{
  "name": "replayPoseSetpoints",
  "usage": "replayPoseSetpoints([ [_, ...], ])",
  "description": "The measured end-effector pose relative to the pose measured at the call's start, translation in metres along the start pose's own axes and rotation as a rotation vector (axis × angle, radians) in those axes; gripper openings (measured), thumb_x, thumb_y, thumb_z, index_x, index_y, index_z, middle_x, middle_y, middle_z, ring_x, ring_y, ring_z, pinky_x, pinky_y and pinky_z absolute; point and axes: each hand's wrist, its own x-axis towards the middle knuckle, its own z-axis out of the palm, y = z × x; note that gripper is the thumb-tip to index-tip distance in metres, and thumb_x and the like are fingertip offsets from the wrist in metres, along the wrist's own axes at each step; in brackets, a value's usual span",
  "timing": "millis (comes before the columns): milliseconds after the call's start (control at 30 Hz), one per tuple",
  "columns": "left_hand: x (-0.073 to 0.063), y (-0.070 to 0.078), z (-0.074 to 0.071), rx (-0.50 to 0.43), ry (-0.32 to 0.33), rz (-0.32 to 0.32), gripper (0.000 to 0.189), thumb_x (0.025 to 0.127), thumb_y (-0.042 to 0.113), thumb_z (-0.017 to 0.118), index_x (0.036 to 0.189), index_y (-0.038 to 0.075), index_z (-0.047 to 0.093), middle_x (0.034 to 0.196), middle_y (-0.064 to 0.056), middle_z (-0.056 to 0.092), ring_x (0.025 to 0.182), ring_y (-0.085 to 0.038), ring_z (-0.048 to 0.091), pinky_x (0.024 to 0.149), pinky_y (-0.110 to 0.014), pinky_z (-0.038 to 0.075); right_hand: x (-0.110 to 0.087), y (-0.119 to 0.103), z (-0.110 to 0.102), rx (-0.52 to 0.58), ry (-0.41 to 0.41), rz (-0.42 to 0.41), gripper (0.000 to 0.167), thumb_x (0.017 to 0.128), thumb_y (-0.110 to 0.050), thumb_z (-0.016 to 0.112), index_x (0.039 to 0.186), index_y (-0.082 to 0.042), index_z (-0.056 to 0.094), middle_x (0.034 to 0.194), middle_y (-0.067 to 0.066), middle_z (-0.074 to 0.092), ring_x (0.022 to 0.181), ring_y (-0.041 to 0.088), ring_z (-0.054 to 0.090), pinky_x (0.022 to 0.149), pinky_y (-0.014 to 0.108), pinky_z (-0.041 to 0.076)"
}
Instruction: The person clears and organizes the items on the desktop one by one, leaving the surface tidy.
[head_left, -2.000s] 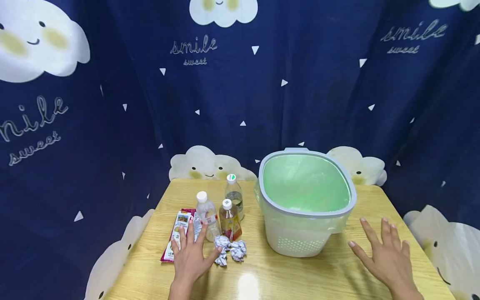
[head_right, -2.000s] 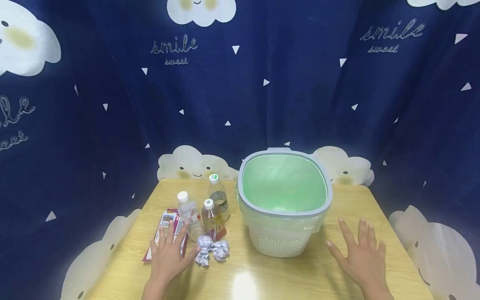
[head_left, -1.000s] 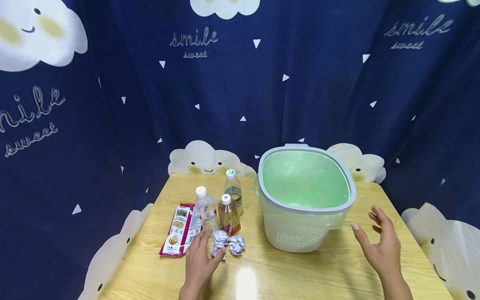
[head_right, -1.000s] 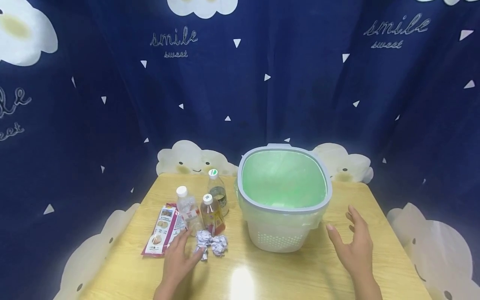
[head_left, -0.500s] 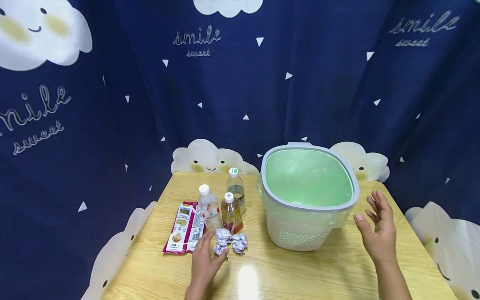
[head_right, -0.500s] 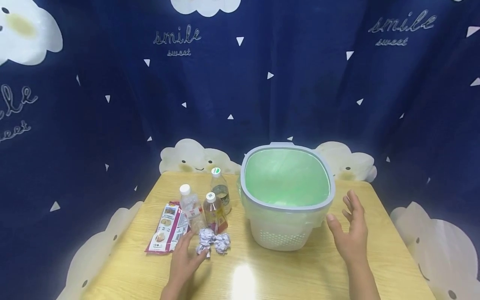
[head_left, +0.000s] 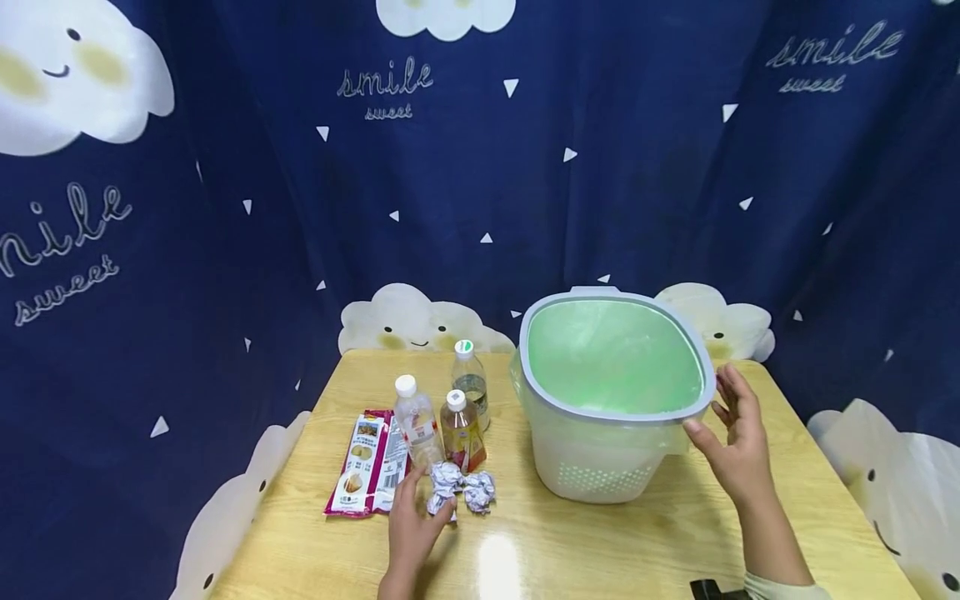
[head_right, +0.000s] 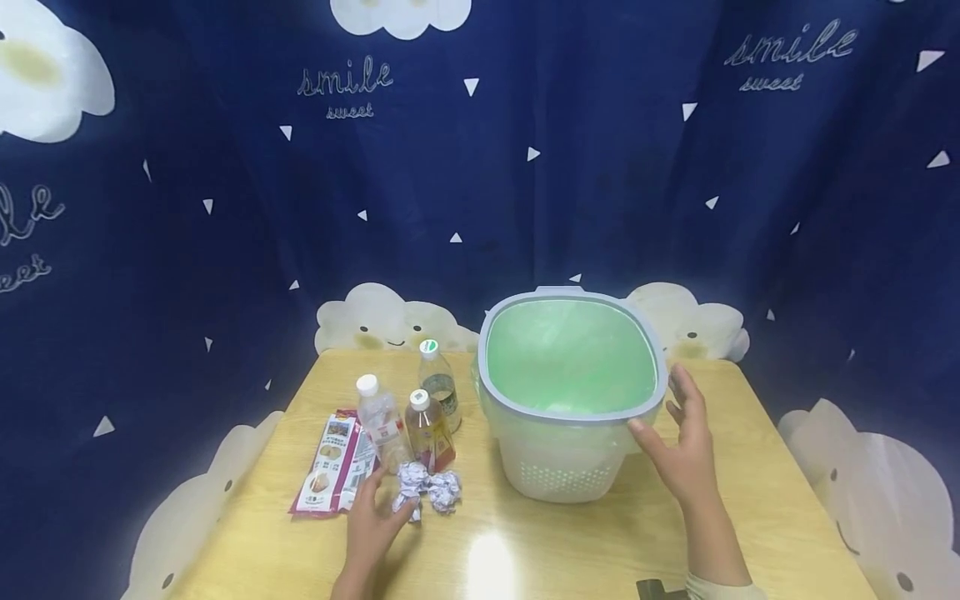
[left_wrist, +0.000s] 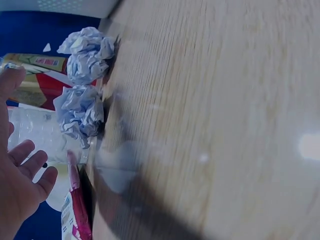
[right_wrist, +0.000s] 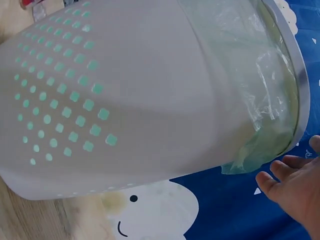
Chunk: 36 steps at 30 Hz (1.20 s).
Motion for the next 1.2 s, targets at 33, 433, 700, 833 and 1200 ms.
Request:
replayPoseSetpoints([
  [33,0.000,0.000,0.001,-0.006,-0.001,-0.013,0.070,0.061,0.016,0.086,0.122,0.001,0.054,0.119,-0.020,0.055,0.108,-0.039,0.051,0.086,-0.055,0.040,0.002,0.001,0.001,0.000,-0.002,0.011,0.080,0.075,0.012,0.060,0.145,-0.006,0.026,0.142,0.007,0.030,0.130,0.021,0.029,0.098,0.019,0.030],
  [433,0.002,-0.004,0.015,-0.081,-0.006,-0.161,0.069,0.064,0.023,0.086,0.121,0.001,0.055,0.119,-0.020,0.054,0.105,-0.040,0.052,0.087,-0.056,0.039,0.018,0.010,0.004,-0.137,-0.081,0.127,0.070,0.087,-0.007,0.056,0.148,-0.010,0.021,0.144,0.020,0.027,0.116,0.010,0.038,0.088,0.010,0.031],
  [700,0.002,-0.006,0.019,-0.146,0.021,-0.254,0.070,0.062,0.019,0.087,0.122,0.001,0.055,0.120,-0.021,0.053,0.105,-0.042,0.052,0.089,-0.054,0.039,0.017,0.015,0.010,-0.097,-0.039,0.173,0.072,0.085,-0.005,0.058,0.147,-0.008,0.022,0.144,0.020,0.028,0.112,0.008,0.041,0.087,0.009,0.033],
  [833,0.003,-0.007,0.022,-0.171,0.014,-0.309,0.069,0.062,0.018,0.087,0.121,-0.001,0.055,0.118,-0.021,0.054,0.106,-0.042,0.051,0.091,-0.054,0.037,0.015,0.018,0.013,-0.080,0.008,0.178,0.070,0.083,-0.003,0.057,0.145,-0.006,0.026,0.142,0.020,0.030,0.113,0.009,0.042,0.086,0.009,0.035],
  [1200,0.005,-0.013,0.030,-0.213,0.019,-0.381,0.065,0.062,0.013,0.086,0.117,-0.004,0.056,0.115,-0.022,0.056,0.105,-0.039,0.053,0.094,-0.050,0.037,0.012,0.022,0.016,-0.085,0.064,0.153,0.067,0.081,-0.005,0.056,0.143,-0.009,0.031,0.140,0.016,0.037,0.106,0.006,0.046,0.081,0.009,0.037],
])
